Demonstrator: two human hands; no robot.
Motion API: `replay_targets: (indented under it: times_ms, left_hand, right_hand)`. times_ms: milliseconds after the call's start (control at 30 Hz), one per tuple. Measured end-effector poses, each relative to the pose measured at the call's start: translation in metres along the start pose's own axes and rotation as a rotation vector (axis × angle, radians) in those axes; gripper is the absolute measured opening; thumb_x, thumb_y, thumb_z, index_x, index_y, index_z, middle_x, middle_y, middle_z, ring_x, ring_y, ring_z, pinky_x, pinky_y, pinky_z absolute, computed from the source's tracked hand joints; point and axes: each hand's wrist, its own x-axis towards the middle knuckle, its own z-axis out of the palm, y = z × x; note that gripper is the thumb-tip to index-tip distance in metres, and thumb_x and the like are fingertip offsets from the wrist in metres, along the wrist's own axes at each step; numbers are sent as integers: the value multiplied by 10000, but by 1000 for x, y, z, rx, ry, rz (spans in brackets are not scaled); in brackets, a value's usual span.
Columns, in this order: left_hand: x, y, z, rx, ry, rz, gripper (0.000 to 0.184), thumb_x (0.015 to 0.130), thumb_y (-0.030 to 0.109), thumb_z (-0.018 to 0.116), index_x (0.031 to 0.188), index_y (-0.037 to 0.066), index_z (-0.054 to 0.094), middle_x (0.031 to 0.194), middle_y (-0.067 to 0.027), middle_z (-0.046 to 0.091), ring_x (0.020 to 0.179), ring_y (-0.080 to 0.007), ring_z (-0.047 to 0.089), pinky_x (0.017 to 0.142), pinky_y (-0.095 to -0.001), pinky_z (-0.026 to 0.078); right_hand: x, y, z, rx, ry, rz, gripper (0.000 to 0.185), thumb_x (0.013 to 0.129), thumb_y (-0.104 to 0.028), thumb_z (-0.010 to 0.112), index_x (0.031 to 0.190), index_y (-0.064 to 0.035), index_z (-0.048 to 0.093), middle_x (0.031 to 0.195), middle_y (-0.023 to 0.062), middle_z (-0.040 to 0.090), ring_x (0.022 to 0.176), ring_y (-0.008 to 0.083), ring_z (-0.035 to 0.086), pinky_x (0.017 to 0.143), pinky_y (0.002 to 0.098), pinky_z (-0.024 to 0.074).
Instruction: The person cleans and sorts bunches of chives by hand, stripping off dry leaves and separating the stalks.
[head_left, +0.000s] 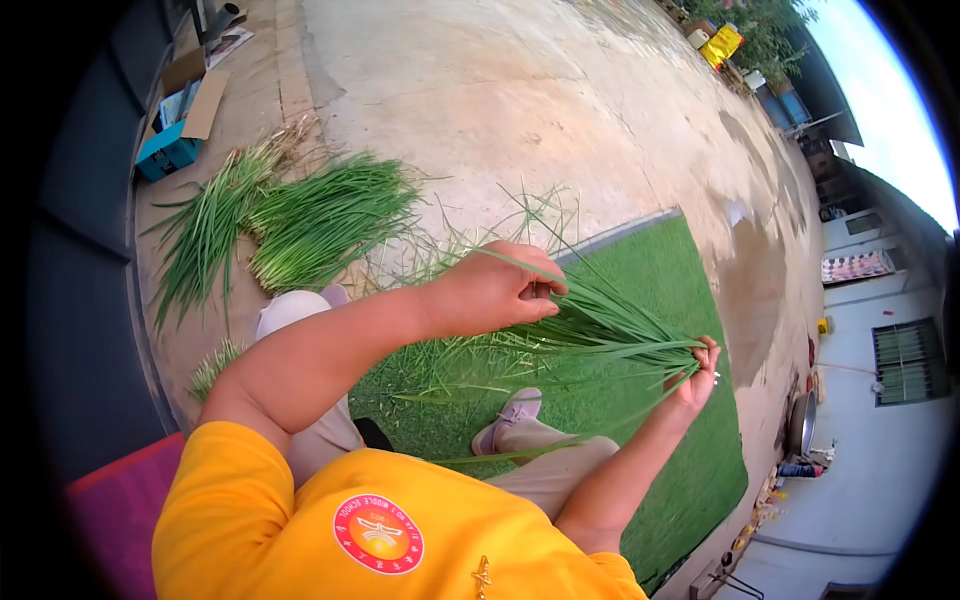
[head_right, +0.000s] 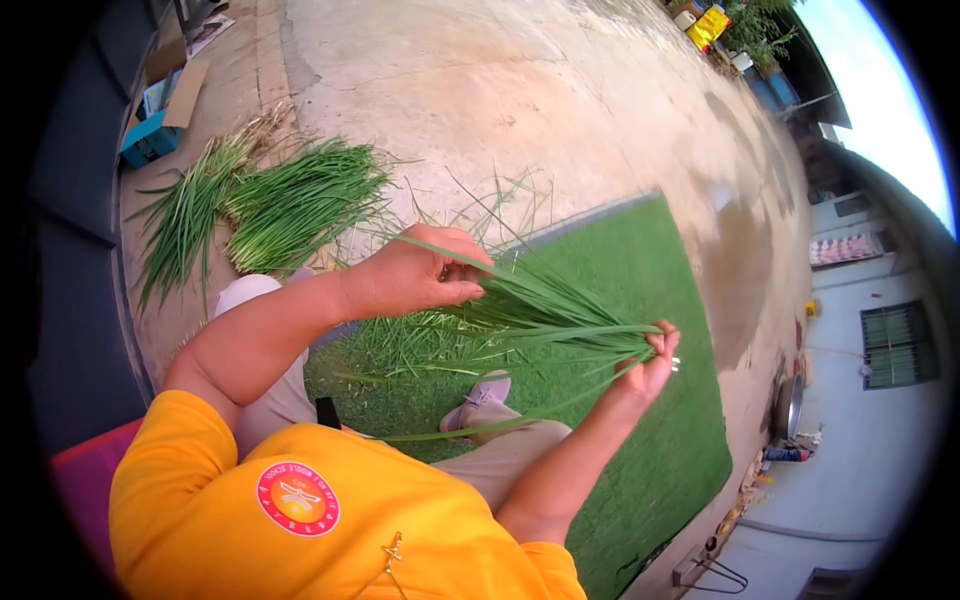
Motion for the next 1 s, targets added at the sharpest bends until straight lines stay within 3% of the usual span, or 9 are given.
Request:
replay_targets:
  times_ms: [33,133,233,367,433,733,867,1000]
  left_hand:
    - [1,5,1,22,-15,-16,144,712,88,626,840,23,610,740,-88,561,632,-177,555,562,-285,440]
    - [2,-6,9,195,29,157,121,708,101,612,802,24,603,720,-99,554,641,-240,556,576,-325,445]
    - [2,-8,14,172,40,142,104,710,100,594,785,28,601,718,-106,554,649,-282,544,593,-349,447]
    - [2,-10,20,236,42,131,116,717,92,582,807,21,600,739,-107,567,647,-266,550,598,-342,447]
    - [3,-6,20,172,18,27,141,725,79,559,842,8,596,769,-117,578,659,-257,554,603,-339,447]
    - [6,-6,10,91,-91,31,201,724,64,556,912,4,595,774,-112,578,678,-226,558,602,-306,451]
    - [6,-3,9,53,-152,-53,188,716,79,589,888,7,604,749,-100,569,664,-212,557,592,-303,447]
    - [4,-7,13,42,-79,37,120,706,88,610,807,24,613,706,-99,550,634,-239,550,574,-326,442]
  right_hand:
    - [-1,2,1,-4,6,3,243,904,-282,465,799,-63,472,711,19,513,510,70,420,492,184,421]
    - [-4,8,5,19,25,5,221,902,-265,472,805,-67,467,715,21,518,509,72,414,489,184,416]
    - [-10,12,9,24,36,7,204,900,-248,478,806,-68,460,715,27,520,507,76,407,480,183,408]
    - [-11,8,5,48,35,-23,197,899,-237,481,805,-66,454,710,36,518,503,79,403,469,187,402]
    - [-12,7,7,52,36,-26,204,904,-239,470,804,-61,454,709,44,518,499,81,401,461,194,402]
    - [-14,5,8,85,16,-1,221,913,-251,447,810,-57,465,713,54,519,504,90,404,468,203,405]
    - [-11,4,6,68,7,-9,216,912,-252,450,813,-60,465,708,51,517,503,90,402,468,204,404]
    - [-11,11,10,82,37,6,205,911,-249,454,820,-65,466,697,44,511,502,86,400,468,202,400]
